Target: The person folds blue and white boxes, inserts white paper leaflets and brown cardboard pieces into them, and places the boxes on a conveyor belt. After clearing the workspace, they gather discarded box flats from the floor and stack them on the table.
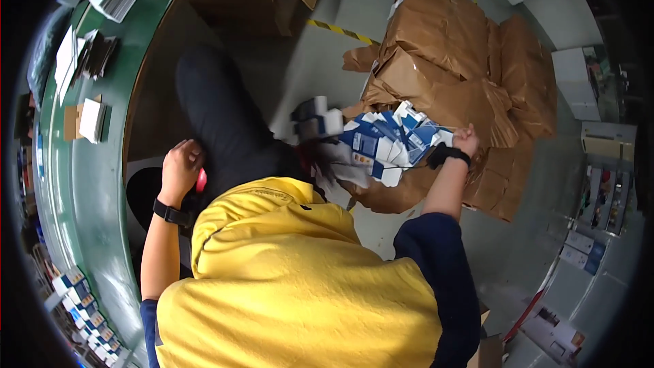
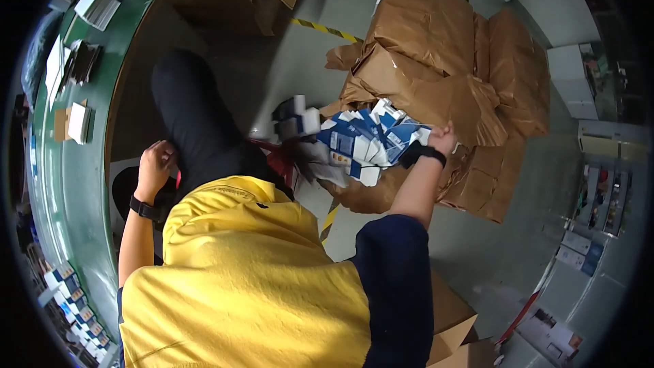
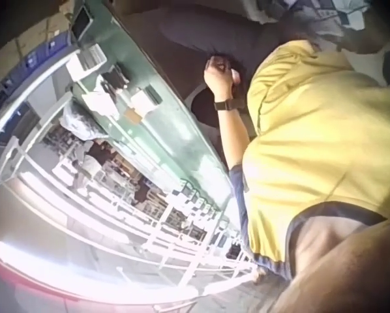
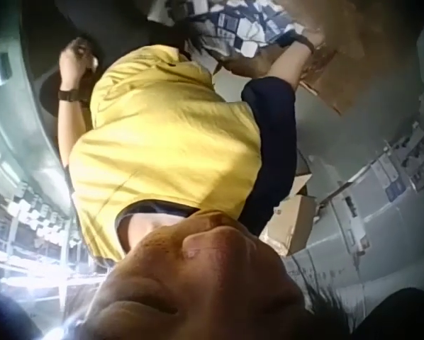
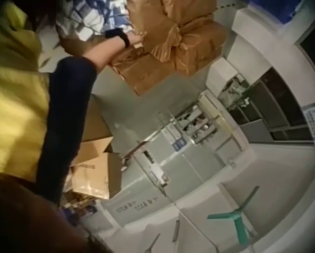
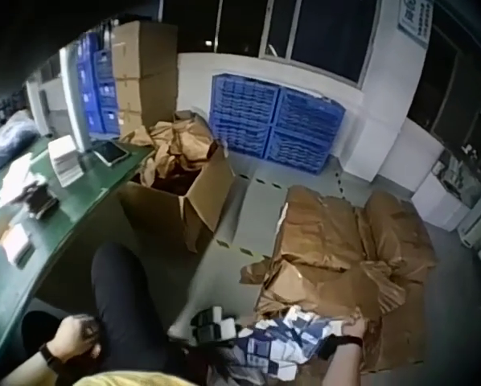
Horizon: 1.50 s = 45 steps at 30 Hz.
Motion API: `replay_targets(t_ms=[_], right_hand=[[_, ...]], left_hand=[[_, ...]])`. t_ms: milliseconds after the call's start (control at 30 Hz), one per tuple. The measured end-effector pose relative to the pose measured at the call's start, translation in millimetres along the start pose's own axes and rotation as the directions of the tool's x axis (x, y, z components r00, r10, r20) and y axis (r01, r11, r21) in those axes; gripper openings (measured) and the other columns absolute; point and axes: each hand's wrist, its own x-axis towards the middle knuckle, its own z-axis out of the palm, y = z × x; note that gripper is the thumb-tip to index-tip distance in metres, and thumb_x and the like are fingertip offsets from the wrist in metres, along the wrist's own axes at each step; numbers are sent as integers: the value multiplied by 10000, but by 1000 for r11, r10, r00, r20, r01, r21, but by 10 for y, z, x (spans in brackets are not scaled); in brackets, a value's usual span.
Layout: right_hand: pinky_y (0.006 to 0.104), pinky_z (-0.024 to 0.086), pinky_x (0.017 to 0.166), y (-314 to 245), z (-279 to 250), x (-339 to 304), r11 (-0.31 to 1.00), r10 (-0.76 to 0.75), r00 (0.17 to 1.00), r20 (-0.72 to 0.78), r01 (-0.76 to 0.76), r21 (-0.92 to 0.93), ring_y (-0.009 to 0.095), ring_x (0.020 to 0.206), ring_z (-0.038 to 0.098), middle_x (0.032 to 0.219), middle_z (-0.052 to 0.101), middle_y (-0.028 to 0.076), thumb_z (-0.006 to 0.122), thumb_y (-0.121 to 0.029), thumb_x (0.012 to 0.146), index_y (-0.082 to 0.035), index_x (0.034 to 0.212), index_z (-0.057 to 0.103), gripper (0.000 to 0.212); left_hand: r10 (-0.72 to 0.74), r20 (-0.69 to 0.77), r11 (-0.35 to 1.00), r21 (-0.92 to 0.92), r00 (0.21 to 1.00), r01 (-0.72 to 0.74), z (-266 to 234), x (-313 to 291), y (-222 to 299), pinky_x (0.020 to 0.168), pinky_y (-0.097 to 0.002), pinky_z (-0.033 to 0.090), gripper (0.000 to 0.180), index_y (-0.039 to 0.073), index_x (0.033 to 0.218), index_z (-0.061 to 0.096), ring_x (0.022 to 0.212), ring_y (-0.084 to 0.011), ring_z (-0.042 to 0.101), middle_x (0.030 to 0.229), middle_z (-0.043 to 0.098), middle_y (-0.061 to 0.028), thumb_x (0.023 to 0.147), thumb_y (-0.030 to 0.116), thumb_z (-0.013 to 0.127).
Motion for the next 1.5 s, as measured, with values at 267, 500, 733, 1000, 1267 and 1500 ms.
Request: replay_targets(t_ms=[267,500,733,1000,1267,1500], right_hand=[[205,358,406,-16,-107,247,997,30,996,80,-24,-67,111,422,373,577,465,19,506,-86,881,-51,865,554,62],[227,442,514,135,-370,190,999,10,991,134,-5,-43,106,478,442,660,559,42,504,-115,908,-29,883,574,114],[245,508,702,369,-491,100,960,20,999,35,-9,-281,109,670,577,832,638,31,543,-158,904,-25,990,603,169],[268,460,791,659,-521,-32,904,3,1000,-24,-13,-428,137,833,594,981,646,51,549,-141,883,-58,1097,590,232],[294,420,835,992,-296,-86,857,-50,997,-65,9,-515,154,895,605,970,663,66,577,-152,842,-78,1115,589,284],[255,422,761,1340,-320,170,773,-104,967,-233,-69,-631,139,913,600,989,658,45,570,-163,819,-71,1111,587,306]], left_hand=[[161,112,987,2,981,-162,-95,548,-39,615,-290,493,199,-7,926,577,689,-217,624,771,600,-119,756,36,671],[43,301,980,173,953,-99,-187,557,-426,618,-318,499,263,20,993,591,670,-246,617,809,613,-127,770,131,674],[1,335,991,123,942,-45,-143,653,-446,638,-318,504,296,32,1024,595,703,-244,630,834,624,-137,767,150,682],[15,366,992,111,931,-59,68,726,-447,668,-326,510,329,33,1049,601,742,-254,634,886,639,-138,765,175,686],[44,395,996,50,917,-69,249,1090,-303,704,-341,510,357,34,1058,600,781,-259,637,902,643,-134,765,218,688],[-59,454,997,-12,889,72,452,1285,-726,696,-311,507,343,6,1077,584,761,-219,644,881,642,-130,795,176,680]])
